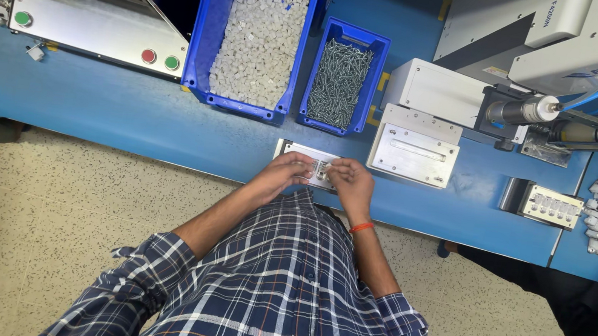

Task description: The person repeatedly picks small metal components from a blue bin and places them into a white tray, then picks white plastic pieces from another bin and places them into the same tray. The person continues this cycle, filling the tray with both types of parts.

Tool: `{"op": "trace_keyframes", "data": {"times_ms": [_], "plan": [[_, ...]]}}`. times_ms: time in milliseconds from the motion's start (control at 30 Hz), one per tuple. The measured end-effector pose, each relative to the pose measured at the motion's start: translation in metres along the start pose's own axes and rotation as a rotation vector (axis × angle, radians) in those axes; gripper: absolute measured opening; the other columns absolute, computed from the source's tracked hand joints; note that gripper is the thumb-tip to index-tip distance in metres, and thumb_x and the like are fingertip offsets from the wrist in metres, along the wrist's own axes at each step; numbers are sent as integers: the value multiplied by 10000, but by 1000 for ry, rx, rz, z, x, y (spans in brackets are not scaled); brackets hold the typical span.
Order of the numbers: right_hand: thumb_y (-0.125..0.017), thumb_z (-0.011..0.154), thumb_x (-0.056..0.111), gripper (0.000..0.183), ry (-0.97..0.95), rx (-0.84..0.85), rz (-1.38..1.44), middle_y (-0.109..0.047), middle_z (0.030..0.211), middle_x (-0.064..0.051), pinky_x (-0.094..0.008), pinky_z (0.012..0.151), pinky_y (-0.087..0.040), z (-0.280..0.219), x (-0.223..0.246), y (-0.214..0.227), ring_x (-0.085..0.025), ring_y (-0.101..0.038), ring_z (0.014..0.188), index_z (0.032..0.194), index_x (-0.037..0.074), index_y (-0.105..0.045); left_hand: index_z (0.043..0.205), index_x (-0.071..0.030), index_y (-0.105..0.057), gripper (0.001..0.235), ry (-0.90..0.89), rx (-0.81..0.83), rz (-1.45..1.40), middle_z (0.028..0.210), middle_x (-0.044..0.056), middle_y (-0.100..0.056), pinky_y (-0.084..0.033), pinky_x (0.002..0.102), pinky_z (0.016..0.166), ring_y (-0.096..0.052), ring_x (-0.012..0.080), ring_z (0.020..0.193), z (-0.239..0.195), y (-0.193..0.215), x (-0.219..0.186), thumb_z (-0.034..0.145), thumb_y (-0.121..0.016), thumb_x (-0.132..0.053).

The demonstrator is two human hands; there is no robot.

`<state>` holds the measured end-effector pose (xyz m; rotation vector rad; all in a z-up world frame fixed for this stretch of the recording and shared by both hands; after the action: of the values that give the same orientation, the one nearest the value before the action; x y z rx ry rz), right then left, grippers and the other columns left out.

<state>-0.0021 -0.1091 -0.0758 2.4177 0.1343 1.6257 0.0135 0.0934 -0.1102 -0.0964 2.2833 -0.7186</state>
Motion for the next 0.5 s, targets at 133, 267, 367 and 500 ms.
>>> {"op": "trace_keyframes", "data": {"times_ms": [133, 267, 367, 500], "plan": [[-800, 849, 80, 185, -24, 9, -152, -794, 876, -75, -228, 674, -591, 5, -11, 4, -97, -735, 763, 1023, 19, -793, 1215, 24, -618, 228, -43, -13, -10, 1159, 141, -665, -580, 318, 964, -679, 185, 1037, 1, 18, 13, 1009, -538, -28], [-812, 837, 103, 174, -22, -6, -219, -794, 843, -62, -224, 662, -582, 10, -11, 0, -87, -731, 737, 999, 39, -808, 1223, 16, -629, 252, 4, -68, -6, 1144, 129, -680, -580, 315, 938, -671, 164, 990, -3, 27, 14, 1034, -552, -133], [-814, 830, 116, 175, -46, -19, -252, -795, 833, -58, -230, 651, -584, 13, -9, -4, -88, -731, 718, 990, 45, -811, 1223, 4, -637, 287, 45, -108, -41, 1116, 120, -704, -588, 310, 897, -671, 156, 952, -7, 29, 10, 1043, -549, -201], [-835, 800, 127, 167, -20, -43, -356, -791, 800, -44, -233, 650, -582, 16, -4, -6, -87, -733, 697, 956, 67, -826, 1216, 8, -637, 315, 31, -91, -109, 1073, 100, -707, -587, 296, 843, -667, 147, 915, -10, 30, 6, 1061, -542, -249]]}}
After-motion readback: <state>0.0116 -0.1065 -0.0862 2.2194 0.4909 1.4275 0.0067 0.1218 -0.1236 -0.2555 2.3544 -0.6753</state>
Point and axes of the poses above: each hand's wrist, its own z-axis towards the middle knuckle, its own y-axis out of the back of the hand, x = y × z, the point moved 2 cm from there along z, towards the middle knuckle
